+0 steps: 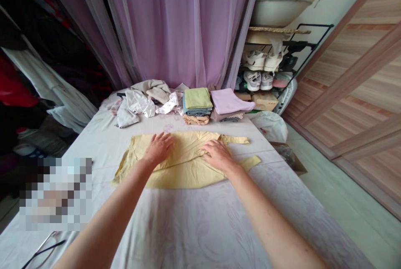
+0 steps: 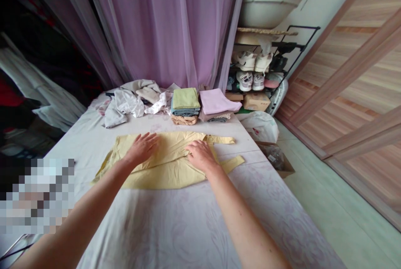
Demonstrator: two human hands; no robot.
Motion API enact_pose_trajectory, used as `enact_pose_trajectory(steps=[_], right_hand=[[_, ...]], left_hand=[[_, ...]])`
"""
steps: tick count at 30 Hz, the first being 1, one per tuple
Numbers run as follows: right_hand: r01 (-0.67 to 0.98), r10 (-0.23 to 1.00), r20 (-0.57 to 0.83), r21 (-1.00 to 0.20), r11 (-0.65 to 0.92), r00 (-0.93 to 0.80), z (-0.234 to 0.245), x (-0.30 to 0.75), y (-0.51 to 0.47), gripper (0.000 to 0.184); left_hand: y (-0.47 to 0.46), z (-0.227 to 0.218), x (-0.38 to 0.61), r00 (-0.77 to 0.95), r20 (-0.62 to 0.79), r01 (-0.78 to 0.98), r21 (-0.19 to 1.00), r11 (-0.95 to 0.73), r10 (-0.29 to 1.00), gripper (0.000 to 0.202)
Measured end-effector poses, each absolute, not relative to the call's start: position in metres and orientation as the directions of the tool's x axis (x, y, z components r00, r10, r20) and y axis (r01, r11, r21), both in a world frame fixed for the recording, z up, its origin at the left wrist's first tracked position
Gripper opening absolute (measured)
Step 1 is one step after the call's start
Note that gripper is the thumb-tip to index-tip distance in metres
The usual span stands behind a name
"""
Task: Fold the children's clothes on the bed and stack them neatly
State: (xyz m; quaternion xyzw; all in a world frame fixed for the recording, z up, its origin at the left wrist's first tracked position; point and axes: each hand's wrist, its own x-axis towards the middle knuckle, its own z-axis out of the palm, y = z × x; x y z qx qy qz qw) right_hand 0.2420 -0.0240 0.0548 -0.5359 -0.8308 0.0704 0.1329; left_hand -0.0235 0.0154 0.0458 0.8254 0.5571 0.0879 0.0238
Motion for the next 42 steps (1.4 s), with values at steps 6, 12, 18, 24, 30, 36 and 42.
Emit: enact_pose_trajectory(steps=[6,12,18,24,30,36,42], right_hand=[[0.894,0.905,0.152,-0.159,0.42,-0.398,0.052,0.254,-0.019,0.022],[0.87,0.874,0.156,-0.118,0.479,-0.46,0.051,0.263,-0.02,0.02],[0.873,0.884,0.077,-0.14,0.468,-0.462,0.056,0.267,-0.025,0.022],[0.832,0.928,0.268,-0.425,0.356,-0.26,0.059,0.26,-0.021,0.027],[0.613,0.943,0.325,-0.732,0.297,-0.069,0.045,0.213,0.008,0.045],[0.728,0.843,0.046,-0.48,0.49,-0.536,0.04,0.167,0.023,0.054],[0.891,0.905,-0.047,-0.199,0.407,-0.424,0.023,0.213,0.017,0.062]], left_hand=[[0.041,0.042,0.05,0.65,0.071,0.724,0.242,-0.646,0.756,0.043],[0.068,0.02,0.062,0.649,0.008,0.732,0.267,-0.627,0.761,0.048],[0.069,0.017,0.057,0.652,-0.042,0.743,0.234,-0.627,0.757,0.052],[0.056,0.023,0.063,0.594,0.079,0.794,0.096,-0.6,0.8,0.053],[0.021,0.032,0.023,0.429,0.104,0.899,0.048,-0.436,0.897,0.054],[0.007,0.031,-0.007,0.286,0.013,0.957,0.042,-0.286,0.958,0.056],[0.006,0.027,-0.005,0.258,0.047,0.964,0.059,-0.261,0.965,0.058]])
